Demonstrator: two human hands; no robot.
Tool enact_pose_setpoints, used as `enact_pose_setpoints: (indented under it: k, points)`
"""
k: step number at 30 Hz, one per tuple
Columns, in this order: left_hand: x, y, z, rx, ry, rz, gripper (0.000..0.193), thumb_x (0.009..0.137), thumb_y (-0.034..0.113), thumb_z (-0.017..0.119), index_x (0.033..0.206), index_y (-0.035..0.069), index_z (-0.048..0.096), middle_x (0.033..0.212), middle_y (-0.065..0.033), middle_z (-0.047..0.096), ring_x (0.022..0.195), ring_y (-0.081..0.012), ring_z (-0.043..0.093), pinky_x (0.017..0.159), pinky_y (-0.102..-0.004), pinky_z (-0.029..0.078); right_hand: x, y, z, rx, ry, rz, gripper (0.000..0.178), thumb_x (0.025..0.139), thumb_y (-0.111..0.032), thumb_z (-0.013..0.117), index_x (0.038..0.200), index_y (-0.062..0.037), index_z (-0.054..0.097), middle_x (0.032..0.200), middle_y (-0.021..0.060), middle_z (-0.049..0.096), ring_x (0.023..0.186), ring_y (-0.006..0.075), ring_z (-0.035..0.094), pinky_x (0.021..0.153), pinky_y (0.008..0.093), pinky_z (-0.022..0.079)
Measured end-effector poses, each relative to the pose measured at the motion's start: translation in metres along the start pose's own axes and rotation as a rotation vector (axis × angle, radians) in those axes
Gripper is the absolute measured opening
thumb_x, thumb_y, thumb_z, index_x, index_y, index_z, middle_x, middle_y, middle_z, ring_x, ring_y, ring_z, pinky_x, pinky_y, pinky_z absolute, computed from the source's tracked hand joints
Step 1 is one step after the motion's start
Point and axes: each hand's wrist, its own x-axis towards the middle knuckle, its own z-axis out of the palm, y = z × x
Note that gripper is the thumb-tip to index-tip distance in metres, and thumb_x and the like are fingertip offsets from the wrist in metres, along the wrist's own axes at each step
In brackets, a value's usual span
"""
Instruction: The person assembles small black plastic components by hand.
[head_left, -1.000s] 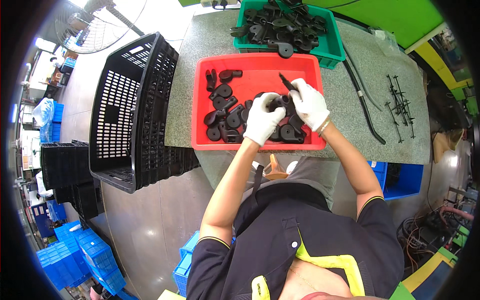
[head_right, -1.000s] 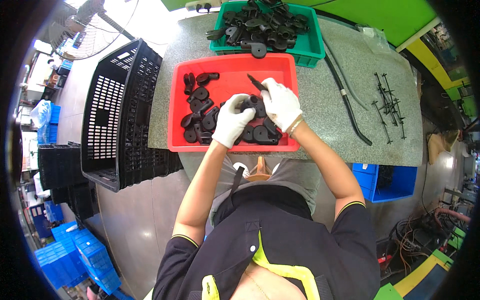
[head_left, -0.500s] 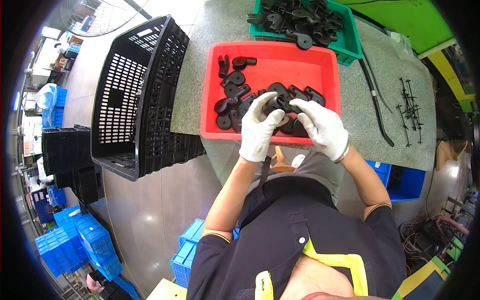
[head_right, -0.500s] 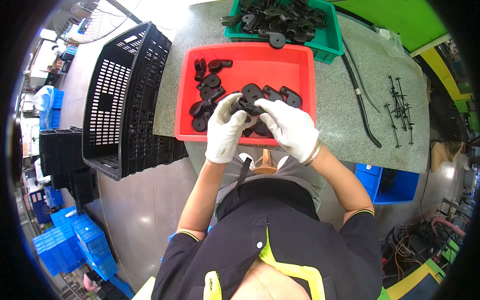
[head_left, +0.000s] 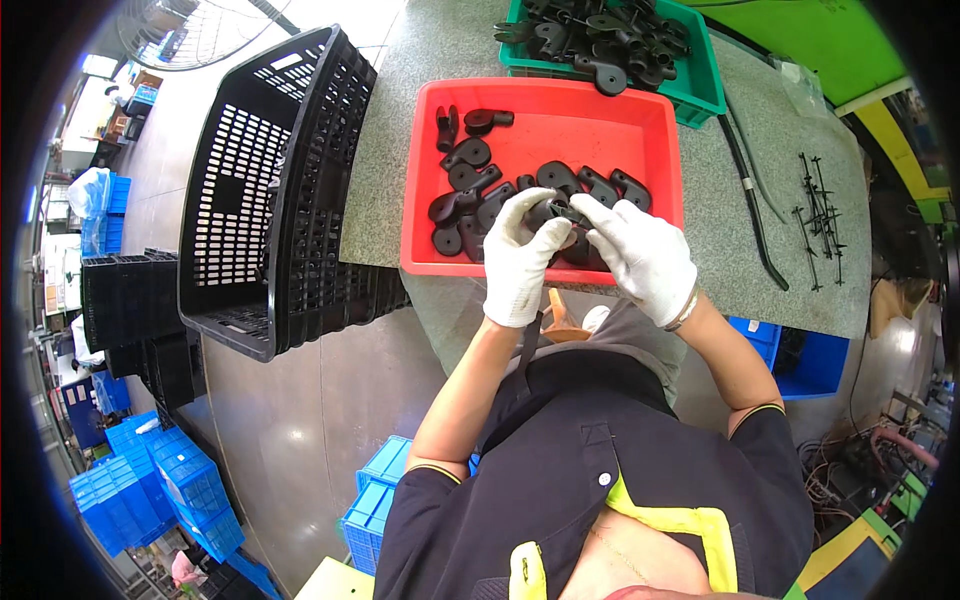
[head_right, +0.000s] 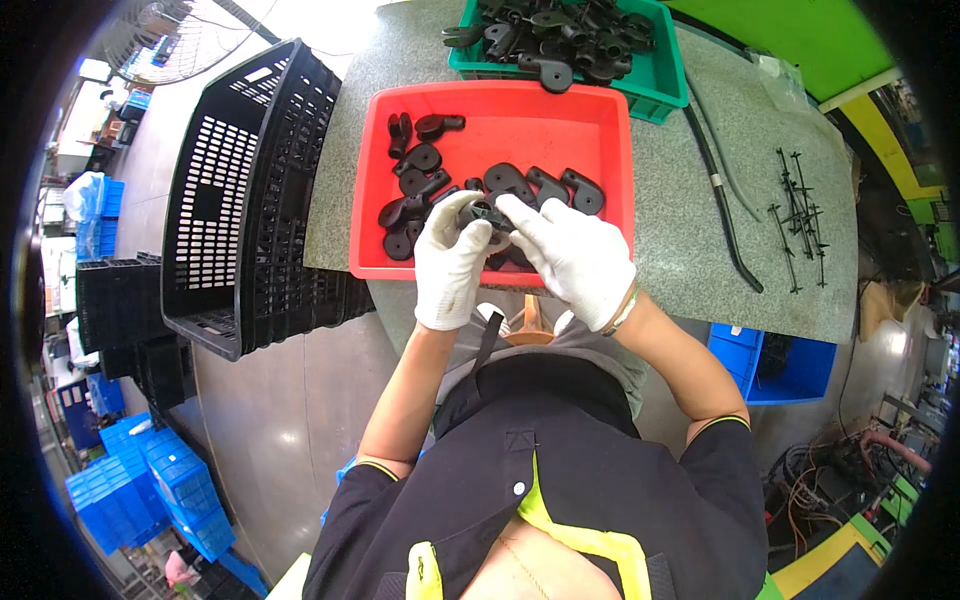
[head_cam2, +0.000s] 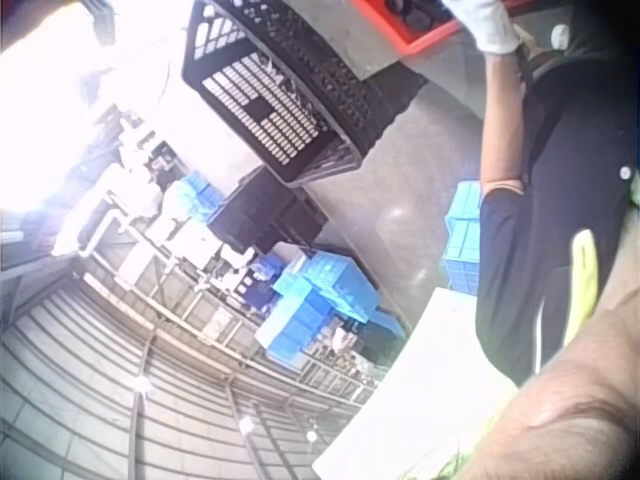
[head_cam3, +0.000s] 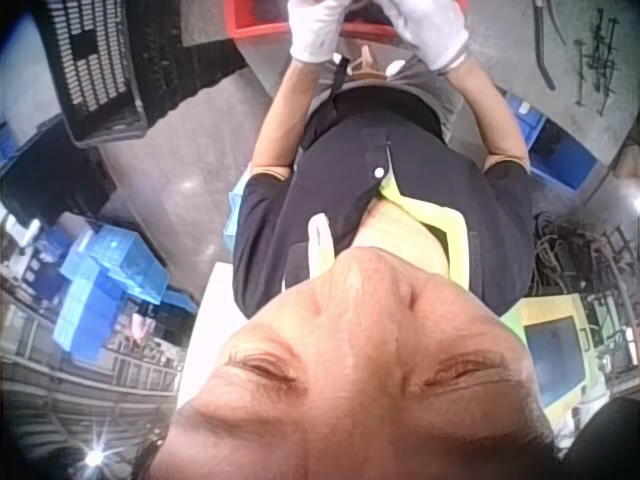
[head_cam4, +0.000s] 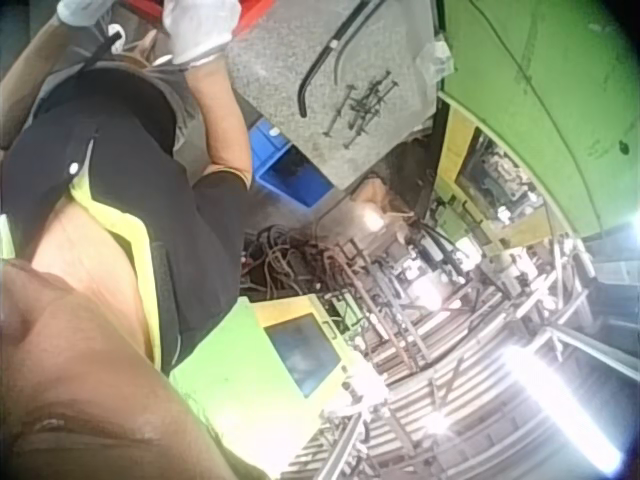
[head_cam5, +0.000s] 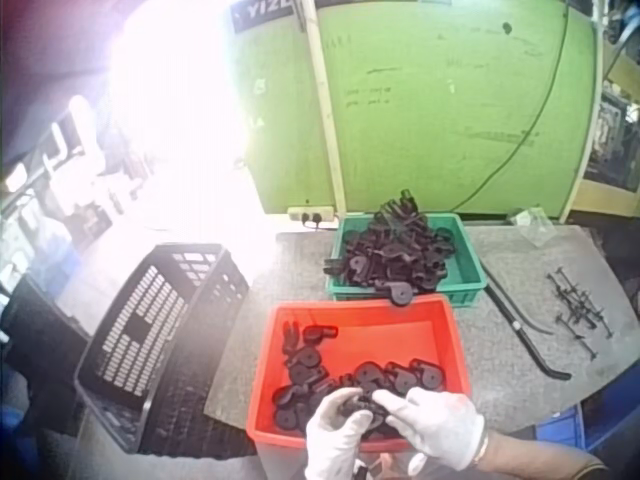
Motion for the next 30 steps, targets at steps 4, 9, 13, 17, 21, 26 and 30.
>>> enact_pose_setpoints:
  k: [4,9,13,17,21,26,30]
  points:
    - [0.000,0.000,0.000,-0.005,0.004,-0.008,0.032,0.085,0.003,0.068,0.115,-0.001,0.058,0.097,-0.0063,0.060,0.083,-0.0125,0.061,0.075,-0.0260,0.054,0.000,0.001,0.002,-0.028,-0.009,-0.017,0.043,0.084,-0.020,0.066,0.126,-0.0169,0.058,0.074,0.0051,0.051,0.064,0.0209,0.058,0.053,0.0327,0.048]
    - [-0.001,0.002,0.001,0.079,-0.016,-0.002,0.026,0.089,0.001,0.061,0.115,-0.001,0.056,0.095,-0.0039,0.056,0.084,-0.0111,0.059,0.077,-0.0293,0.057,0.001,0.001,0.003,-0.047,-0.046,0.001,0.044,0.086,-0.021,0.065,0.129,-0.0170,0.055,0.075,0.0049,0.052,0.064,0.0203,0.059,0.053,0.0329,0.049]
    - [-0.002,0.000,0.001,0.028,0.013,-0.001,0.028,0.085,0.001,0.067,0.111,0.000,0.059,0.095,-0.0045,0.060,0.083,-0.0100,0.059,0.074,-0.0240,0.052,0.001,-0.001,0.002,-0.006,-0.072,-0.002,0.044,0.087,-0.021,0.063,0.130,-0.0171,0.054,0.075,0.0054,0.053,0.063,0.0207,0.060,0.053,0.0331,0.049]
    - [-0.002,-0.003,0.001,0.019,0.029,0.020,0.027,0.084,0.000,0.067,0.110,0.000,0.059,0.095,-0.0036,0.060,0.083,-0.0094,0.059,0.074,-0.0236,0.051,-0.001,-0.002,0.004,-0.022,-0.049,-0.007,0.045,0.087,-0.021,0.062,0.131,-0.0174,0.053,0.073,0.0056,0.054,0.061,0.0212,0.060,0.053,0.0334,0.049]
    - [-0.003,-0.009,0.000,0.069,0.055,0.063,0.027,0.083,-0.001,0.068,0.109,0.000,0.060,0.096,-0.0028,0.060,0.084,-0.0085,0.057,0.075,-0.0230,0.049,-0.002,-0.005,0.003,-0.045,-0.050,0.002,0.044,0.087,-0.021,0.062,0.130,-0.0174,0.054,0.073,0.0054,0.054,0.062,0.0207,0.061,0.052,0.0335,0.049]
    - [-0.004,-0.009,0.002,0.048,0.114,0.124,0.023,0.085,0.000,0.065,0.108,0.002,0.059,0.094,-0.0024,0.058,0.080,-0.0103,0.059,0.072,-0.0248,0.050,0.000,-0.007,0.006,0.014,-0.003,0.044,0.040,0.089,-0.021,0.060,0.128,-0.0164,0.054,0.076,0.0074,0.057,0.063,0.0245,0.062,0.053,0.0372,0.049]
    - [0.007,0.028,-0.017,0.138,0.236,0.367,0.025,0.091,0.017,0.064,0.113,0.007,0.056,0.092,-0.0042,0.060,0.074,-0.0142,0.063,0.070,-0.0281,0.051,0.007,0.024,0.023,-0.066,0.046,0.194,0.028,0.093,-0.027,0.054,0.118,-0.0146,0.054,0.082,0.0110,0.061,0.066,0.0324,0.062,0.057,0.0431,0.051]
